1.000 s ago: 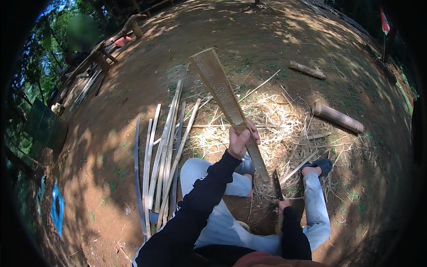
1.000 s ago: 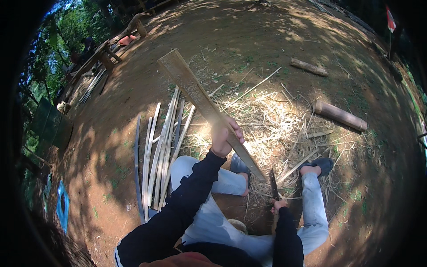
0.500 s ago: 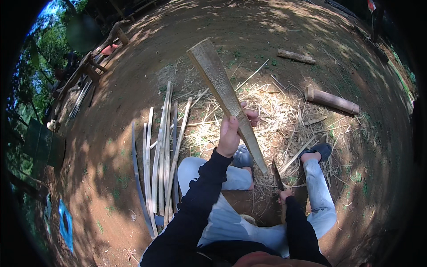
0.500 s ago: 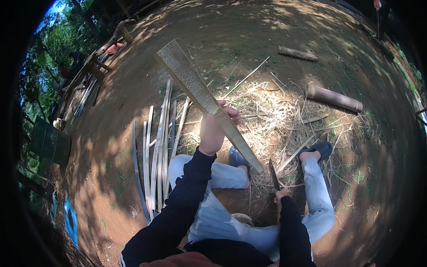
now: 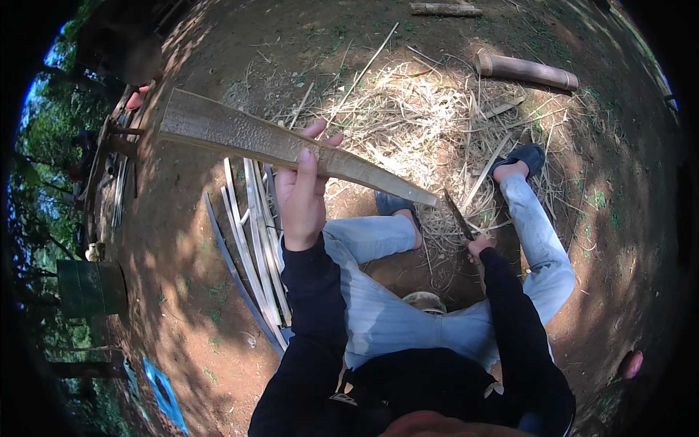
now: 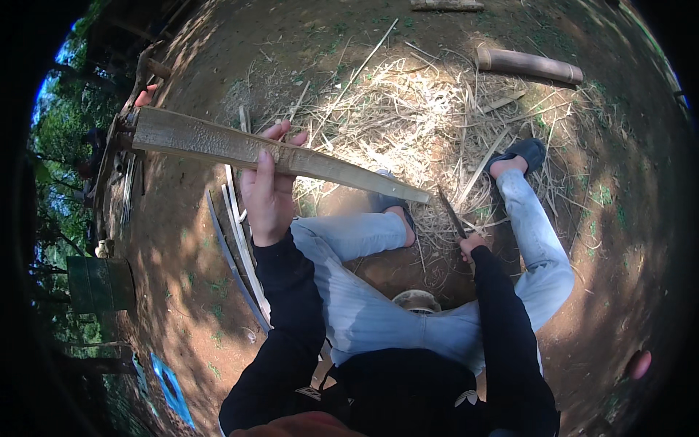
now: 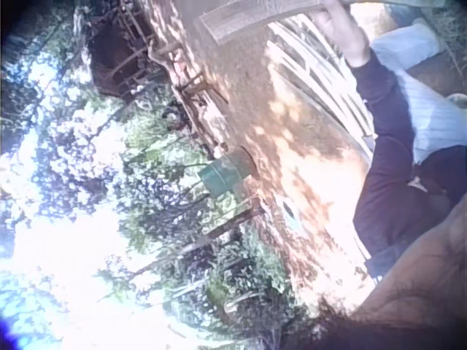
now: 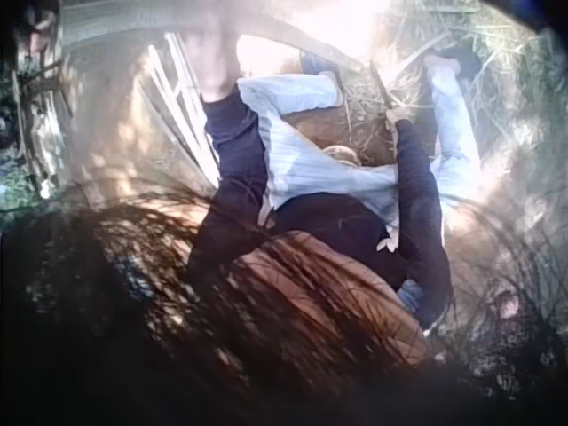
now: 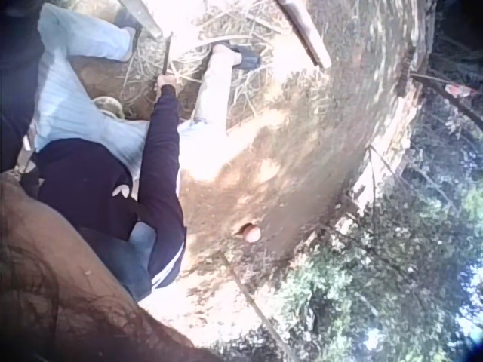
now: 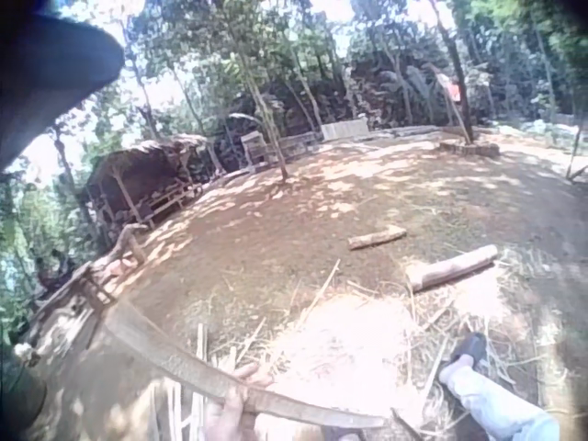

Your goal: The person scrapes a bamboo strip with a blade and uses a wooden object to press down on it while pulling it through.

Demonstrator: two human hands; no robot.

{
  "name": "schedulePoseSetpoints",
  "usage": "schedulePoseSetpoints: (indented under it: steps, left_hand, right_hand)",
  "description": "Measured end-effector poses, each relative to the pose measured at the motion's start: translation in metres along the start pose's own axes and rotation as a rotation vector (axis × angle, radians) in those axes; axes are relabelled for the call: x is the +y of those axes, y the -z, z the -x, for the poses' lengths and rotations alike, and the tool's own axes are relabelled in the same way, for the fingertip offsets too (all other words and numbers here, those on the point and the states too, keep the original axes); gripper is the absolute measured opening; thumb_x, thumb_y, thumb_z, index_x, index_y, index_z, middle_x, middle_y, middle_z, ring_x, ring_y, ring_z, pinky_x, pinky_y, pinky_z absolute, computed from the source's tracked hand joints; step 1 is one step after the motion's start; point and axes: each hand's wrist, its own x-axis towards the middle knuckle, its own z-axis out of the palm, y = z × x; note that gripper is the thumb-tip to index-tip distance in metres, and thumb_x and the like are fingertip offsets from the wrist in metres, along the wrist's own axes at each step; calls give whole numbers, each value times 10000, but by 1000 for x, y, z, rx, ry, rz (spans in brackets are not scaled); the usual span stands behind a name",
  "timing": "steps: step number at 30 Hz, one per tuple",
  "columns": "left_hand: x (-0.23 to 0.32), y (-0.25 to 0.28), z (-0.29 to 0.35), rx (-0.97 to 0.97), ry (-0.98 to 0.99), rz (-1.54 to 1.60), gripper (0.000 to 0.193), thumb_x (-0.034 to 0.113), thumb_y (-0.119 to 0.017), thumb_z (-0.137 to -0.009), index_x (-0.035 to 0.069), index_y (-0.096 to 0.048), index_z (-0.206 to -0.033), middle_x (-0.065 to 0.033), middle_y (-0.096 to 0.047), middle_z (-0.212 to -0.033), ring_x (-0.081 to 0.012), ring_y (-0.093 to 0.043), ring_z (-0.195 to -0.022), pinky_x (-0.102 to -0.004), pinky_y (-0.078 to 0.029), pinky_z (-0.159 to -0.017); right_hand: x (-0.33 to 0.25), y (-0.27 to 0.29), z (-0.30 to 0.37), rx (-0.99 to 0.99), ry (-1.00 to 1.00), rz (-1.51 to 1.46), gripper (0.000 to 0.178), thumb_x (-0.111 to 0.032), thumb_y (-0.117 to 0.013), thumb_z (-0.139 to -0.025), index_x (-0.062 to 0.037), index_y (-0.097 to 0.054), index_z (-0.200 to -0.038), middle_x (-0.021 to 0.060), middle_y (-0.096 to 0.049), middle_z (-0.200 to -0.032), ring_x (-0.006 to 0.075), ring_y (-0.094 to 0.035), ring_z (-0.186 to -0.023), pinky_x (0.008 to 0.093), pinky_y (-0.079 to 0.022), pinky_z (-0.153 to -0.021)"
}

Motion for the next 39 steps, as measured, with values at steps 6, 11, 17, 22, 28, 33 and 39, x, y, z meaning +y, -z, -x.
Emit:
schedulePoseSetpoints:
  steps: [6, 11, 17, 22, 28, 33, 39]
  left_hand:
    - [13, 14, 5, -44, 31, 117, 622, 434, -370, -1013, -11, -263, -1434, -240, -479, -1345, -331, -519, -1234, -426, -437, -1026]
    - [26, 13, 3, 77, -315, 104, 626, 491, -447, -976, 21, -350, -1377, -196, -549, -1263, -290, -585, -1116, -504, -466, -953]
    - [60, 11, 19, -417, -457, 398, 648, 562, -576, -877, 76, -472, -1292, -19, -467, -825, -138, -415, -677, -346, -352, -648]
    - [71, -29, 53, -353, -437, 214, 410, 427, -675, -805, 96, -563, -1020, 1, -421, -829, -161, -423, -768, -345, -350, -688]
    - [77, -23, 55, -928, -380, 514, 243, 242, -786, -753, 125, -578, -796, 41, -530, -705, -69, -568, -675, -173, -477, -585]
    - [44, -64, 87, -965, -429, 536, 211, 225, -674, -845, 147, -498, -932, 23, -609, -736, -127, -650, -704, -227, -507, -589]
    - [37, -63, 118, -872, -390, 483, 209, 222, -676, -843, 146, -501, -928, 24, -607, -733, -125, -646, -699, -225, -506, -587]
  right_hand:
    - [5, -3, -6, -30, 13, -18, 382, -332, -551, -935, 48, -587, -934, 95, -617, -613, 200, -624, -474, 353, -506, -475]
    - [-3, -4, 1, 1, 74, 46, 393, -333, -538, -930, 51, -610, -970, 91, -644, -641, 190, -636, -487, 345, -521, -527]
    - [-30, 3, 27, 104, 202, 49, 424, -417, -483, -961, -33, -643, -1046, 79, -620, -616, 174, -604, -470, 339, -509, -496]
    - [-77, -4, 87, 92, 577, -207, 381, -368, -493, -964, -48, -655, -1092, 125, -642, -687, 251, -658, -621, 382, -513, -634]
    - [-105, -4, 145, 164, 700, -145, 329, -286, -527, -937, -134, -632, -1210, 172, -660, -790, 348, -646, -752, 428, -498, -687]
    - [-80, -8, 187, 193, 979, -60, 222, -187, -616, -859, -74, -615, -1051, 138, -622, -745, 340, -630, -710, 424, -478, -616]
    - [-79, -5, 186, 72, 900, -6, 320, -107, -659, -753, -90, -546, -1052, 127, -646, -836, 358, -638, -776, 439, -498, -639]
